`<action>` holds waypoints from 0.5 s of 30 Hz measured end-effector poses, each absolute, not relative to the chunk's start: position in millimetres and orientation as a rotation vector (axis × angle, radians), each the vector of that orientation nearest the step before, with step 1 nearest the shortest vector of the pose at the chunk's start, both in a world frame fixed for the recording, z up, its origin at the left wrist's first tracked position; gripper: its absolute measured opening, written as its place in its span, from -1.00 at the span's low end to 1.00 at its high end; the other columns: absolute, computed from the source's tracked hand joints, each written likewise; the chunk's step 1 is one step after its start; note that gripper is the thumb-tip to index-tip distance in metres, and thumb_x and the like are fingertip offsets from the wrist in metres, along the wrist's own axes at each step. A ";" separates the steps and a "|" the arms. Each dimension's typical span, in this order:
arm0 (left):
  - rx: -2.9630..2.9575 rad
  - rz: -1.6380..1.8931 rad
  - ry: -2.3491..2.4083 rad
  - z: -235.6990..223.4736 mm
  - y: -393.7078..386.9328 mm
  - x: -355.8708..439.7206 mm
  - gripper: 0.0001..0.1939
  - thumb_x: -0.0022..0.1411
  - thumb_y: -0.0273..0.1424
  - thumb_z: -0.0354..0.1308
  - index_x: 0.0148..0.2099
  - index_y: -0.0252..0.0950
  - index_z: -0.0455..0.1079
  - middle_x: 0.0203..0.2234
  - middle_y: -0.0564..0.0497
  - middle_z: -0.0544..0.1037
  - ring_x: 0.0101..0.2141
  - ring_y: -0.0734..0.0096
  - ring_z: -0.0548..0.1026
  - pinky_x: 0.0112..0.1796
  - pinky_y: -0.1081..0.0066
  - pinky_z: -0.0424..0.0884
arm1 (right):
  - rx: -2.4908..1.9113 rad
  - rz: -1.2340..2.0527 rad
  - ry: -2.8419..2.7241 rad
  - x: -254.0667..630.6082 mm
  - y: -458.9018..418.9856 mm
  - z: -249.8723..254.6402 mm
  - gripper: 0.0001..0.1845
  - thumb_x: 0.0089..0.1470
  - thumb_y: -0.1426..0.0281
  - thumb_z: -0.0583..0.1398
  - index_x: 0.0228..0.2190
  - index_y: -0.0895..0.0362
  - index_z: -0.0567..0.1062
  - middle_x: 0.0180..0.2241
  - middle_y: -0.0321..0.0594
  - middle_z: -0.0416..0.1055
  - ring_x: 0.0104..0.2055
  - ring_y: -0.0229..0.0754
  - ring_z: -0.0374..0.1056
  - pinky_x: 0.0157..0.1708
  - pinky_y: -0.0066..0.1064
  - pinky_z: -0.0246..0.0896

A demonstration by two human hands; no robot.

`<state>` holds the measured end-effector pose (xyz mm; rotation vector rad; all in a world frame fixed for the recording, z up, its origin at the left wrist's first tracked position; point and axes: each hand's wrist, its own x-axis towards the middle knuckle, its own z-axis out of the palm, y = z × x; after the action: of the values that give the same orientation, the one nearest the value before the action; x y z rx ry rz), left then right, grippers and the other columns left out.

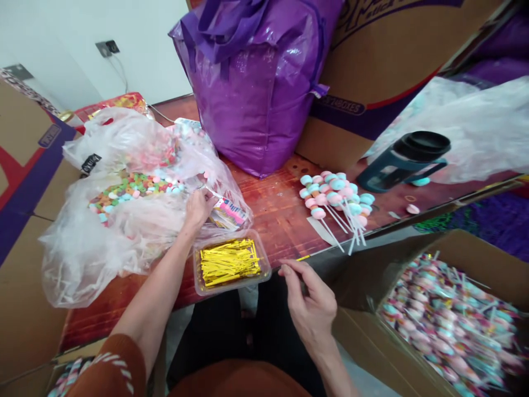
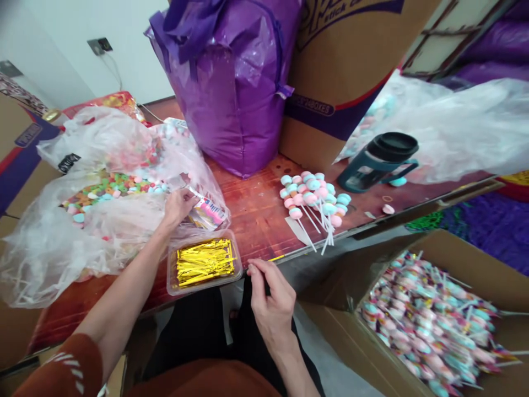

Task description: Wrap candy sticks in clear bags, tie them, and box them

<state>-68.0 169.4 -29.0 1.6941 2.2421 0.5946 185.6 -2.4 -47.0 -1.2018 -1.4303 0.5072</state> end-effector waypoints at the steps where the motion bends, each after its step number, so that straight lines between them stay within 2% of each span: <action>1: 1.690 0.612 2.224 -28.9 168.8 -69.3 -0.83 0.19 -0.33 0.20 -0.25 -0.31 0.55 -0.33 -0.09 0.62 -0.28 0.22 0.51 -0.22 0.34 0.32 | -1.189 0.495 -1.442 184.9 -1.5 -45.6 -0.85 0.21 0.50 0.19 -0.29 0.09 0.57 -0.44 -0.26 0.55 -0.46 -0.21 0.47 -0.36 -0.39 0.42; 6: 1.665 0.819 2.127 -14.8 144.5 -56.7 -0.77 0.27 -0.32 0.12 -0.20 -0.30 0.57 -0.32 -0.03 0.62 -0.32 0.32 0.49 -0.23 0.39 0.33 | -1.136 0.517 -1.450 177.2 2.4 -35.4 -0.86 0.18 0.52 0.21 -0.29 0.09 0.58 -0.41 -0.24 0.57 -0.41 -0.21 0.49 -0.31 -0.39 0.43; 9: 1.609 1.186 1.849 2.1 106.0 -26.3 -0.84 0.23 -0.31 0.20 -0.26 -0.26 0.57 -0.37 0.00 0.58 -0.36 0.35 0.45 -0.25 0.40 0.33 | -1.145 0.816 -1.291 163.4 10.2 -28.1 -0.85 0.23 0.38 0.21 -0.19 0.11 0.58 -0.32 -0.18 0.58 -0.35 -0.19 0.49 -0.33 -0.39 0.43; 12: 1.538 1.314 1.565 15.2 64.5 11.5 -0.90 0.22 -0.37 0.24 -0.29 -0.20 0.59 -0.36 -0.01 0.52 -0.32 0.33 0.45 -0.19 0.38 0.35 | -1.082 1.204 -1.020 145.6 22.5 -23.4 -0.68 0.20 0.20 0.24 -0.10 0.14 0.56 -0.23 -0.13 0.58 -0.33 -0.19 0.49 -0.37 -0.40 0.42; 15: 1.375 1.395 1.398 15.7 37.2 39.2 -0.80 0.16 -0.49 0.26 -0.20 -0.13 0.62 -0.21 -0.06 0.50 -0.14 0.26 0.46 -0.05 0.36 0.35 | -1.040 1.343 -0.774 134.1 32.4 -21.5 -0.68 0.07 0.18 0.34 -0.24 0.16 0.59 -0.35 -0.21 0.57 -0.40 -0.22 0.44 -0.38 -0.41 0.39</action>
<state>39.2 37.2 15.7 1.3751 1.3985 1.3953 134.1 32.4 -21.5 -1.0402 -0.7735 1.3427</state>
